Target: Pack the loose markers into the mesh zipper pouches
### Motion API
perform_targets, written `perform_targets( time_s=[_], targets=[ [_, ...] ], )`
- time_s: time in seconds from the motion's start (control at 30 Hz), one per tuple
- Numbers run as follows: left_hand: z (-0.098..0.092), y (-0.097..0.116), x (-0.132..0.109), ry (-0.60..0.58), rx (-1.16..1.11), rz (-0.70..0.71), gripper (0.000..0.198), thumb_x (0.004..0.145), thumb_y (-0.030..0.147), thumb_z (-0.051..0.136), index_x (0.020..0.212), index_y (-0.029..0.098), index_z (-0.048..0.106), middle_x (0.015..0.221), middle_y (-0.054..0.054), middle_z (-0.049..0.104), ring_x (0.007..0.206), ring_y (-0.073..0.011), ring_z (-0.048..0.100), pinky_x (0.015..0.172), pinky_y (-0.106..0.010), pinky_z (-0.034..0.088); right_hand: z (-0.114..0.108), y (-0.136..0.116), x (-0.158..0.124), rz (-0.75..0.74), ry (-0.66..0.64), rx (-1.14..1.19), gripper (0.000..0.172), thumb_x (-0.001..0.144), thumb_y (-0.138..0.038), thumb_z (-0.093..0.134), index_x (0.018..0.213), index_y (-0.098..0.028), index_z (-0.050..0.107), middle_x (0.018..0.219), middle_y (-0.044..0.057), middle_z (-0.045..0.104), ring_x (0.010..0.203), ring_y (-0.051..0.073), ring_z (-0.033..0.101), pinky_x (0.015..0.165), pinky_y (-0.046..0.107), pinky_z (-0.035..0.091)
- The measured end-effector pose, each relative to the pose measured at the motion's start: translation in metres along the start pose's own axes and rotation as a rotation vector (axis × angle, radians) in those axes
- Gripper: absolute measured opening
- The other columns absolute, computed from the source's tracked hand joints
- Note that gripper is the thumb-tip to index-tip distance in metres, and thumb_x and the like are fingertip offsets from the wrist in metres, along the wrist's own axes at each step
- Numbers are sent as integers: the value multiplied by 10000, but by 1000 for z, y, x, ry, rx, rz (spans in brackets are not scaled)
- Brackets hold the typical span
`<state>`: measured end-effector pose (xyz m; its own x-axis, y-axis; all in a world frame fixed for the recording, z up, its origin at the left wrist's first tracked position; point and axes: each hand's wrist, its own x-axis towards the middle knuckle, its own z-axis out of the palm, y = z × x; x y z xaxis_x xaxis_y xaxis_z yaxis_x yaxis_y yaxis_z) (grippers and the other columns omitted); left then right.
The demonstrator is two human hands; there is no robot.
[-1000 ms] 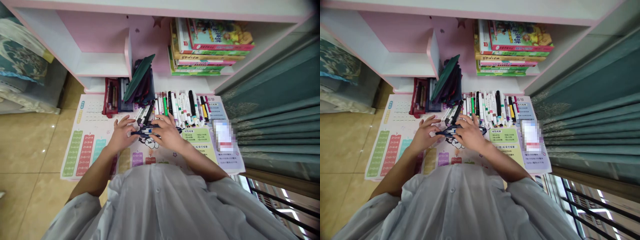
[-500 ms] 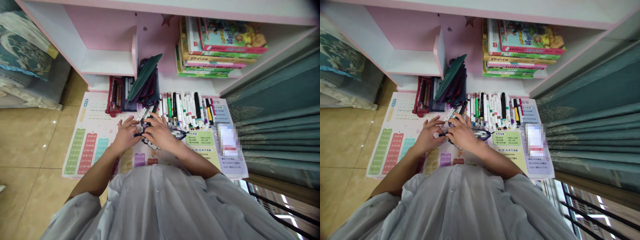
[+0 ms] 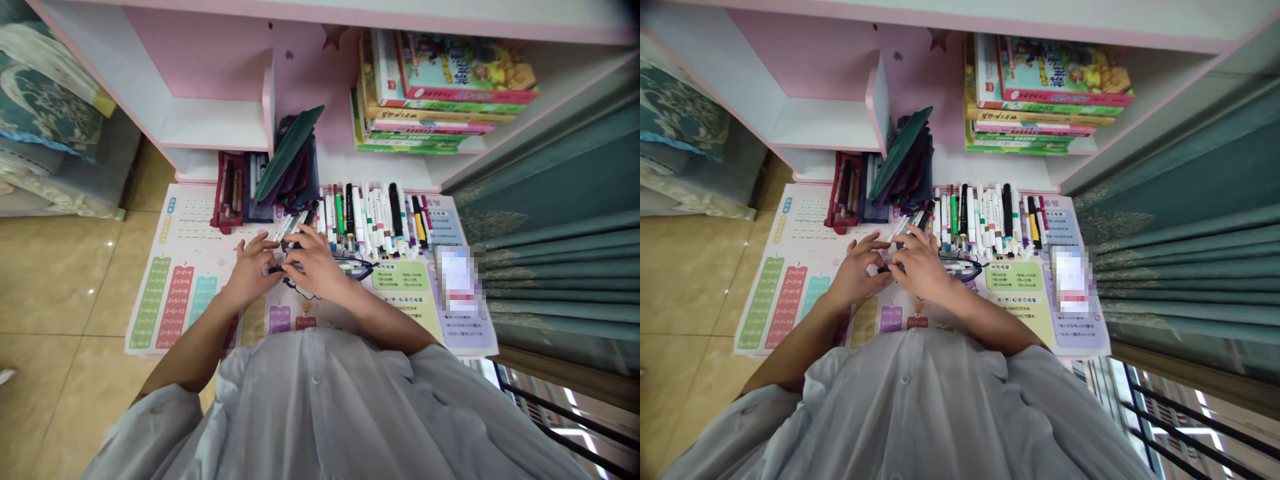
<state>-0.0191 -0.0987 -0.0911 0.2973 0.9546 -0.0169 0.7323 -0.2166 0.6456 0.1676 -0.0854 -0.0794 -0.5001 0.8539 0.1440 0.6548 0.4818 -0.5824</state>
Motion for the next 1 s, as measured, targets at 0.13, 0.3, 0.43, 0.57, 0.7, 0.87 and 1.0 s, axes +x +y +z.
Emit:
perform_targets(
  time_s=[0.13,0.3,0.43,0.57,0.7,0.87,1.0],
  targets=[
    [-1,0,-1,-5,-32,-15,210,728,281,735,649,198,559,1251,-78,674,1433,-331,389,1169,-653,169,-2,-1,0,29,-41,-1,171,861,-215,618,701,-193,675,1298,97,629,1435,373,343,1117,669,251],
    [-2,1,0,-26,-47,-38,236,723,317,743,650,202,550,1256,-76,673,1439,-330,379,1172,-653,165,-2,1,-1,22,-44,-1,170,859,-203,607,702,-200,672,1300,95,627,1429,375,342,1096,686,252],
    [-1,0,0,-23,-54,-35,239,723,332,742,656,202,554,1260,-75,671,1437,-338,381,1175,-651,152,-2,3,-1,21,-42,-3,164,849,-192,612,697,-200,672,1288,91,635,1419,379,356,1070,681,287],
    [0,-2,0,-20,-49,-28,243,744,361,735,666,206,566,1261,-68,671,1437,-334,380,1172,-643,162,-3,5,-2,30,-19,4,166,842,-190,616,687,-203,671,1277,91,639,1410,368,372,1070,667,296],
    [-1,-5,0,0,-39,-16,250,747,342,739,655,203,553,1263,-71,672,1434,-333,387,1170,-636,175,-5,8,-3,43,-14,4,164,848,-204,617,695,-205,674,1289,90,635,1418,359,373,1086,668,286],
    [-2,-5,1,11,-28,-15,249,742,322,741,646,205,544,1268,-76,673,1430,-324,396,1170,-637,179,-7,9,-3,51,-24,0,167,853,-207,619,695,-205,674,1282,91,642,1413,362,387,1085,684,278],
    [-3,-3,1,-2,-24,-36,254,737,321,742,642,205,536,1269,-81,672,1433,-324,391,1173,-641,171,-7,9,-2,46,-29,6,170,856,-206,611,698,-206,673,1276,94,644,1404,363,398,1079,694,275]
  ],
)
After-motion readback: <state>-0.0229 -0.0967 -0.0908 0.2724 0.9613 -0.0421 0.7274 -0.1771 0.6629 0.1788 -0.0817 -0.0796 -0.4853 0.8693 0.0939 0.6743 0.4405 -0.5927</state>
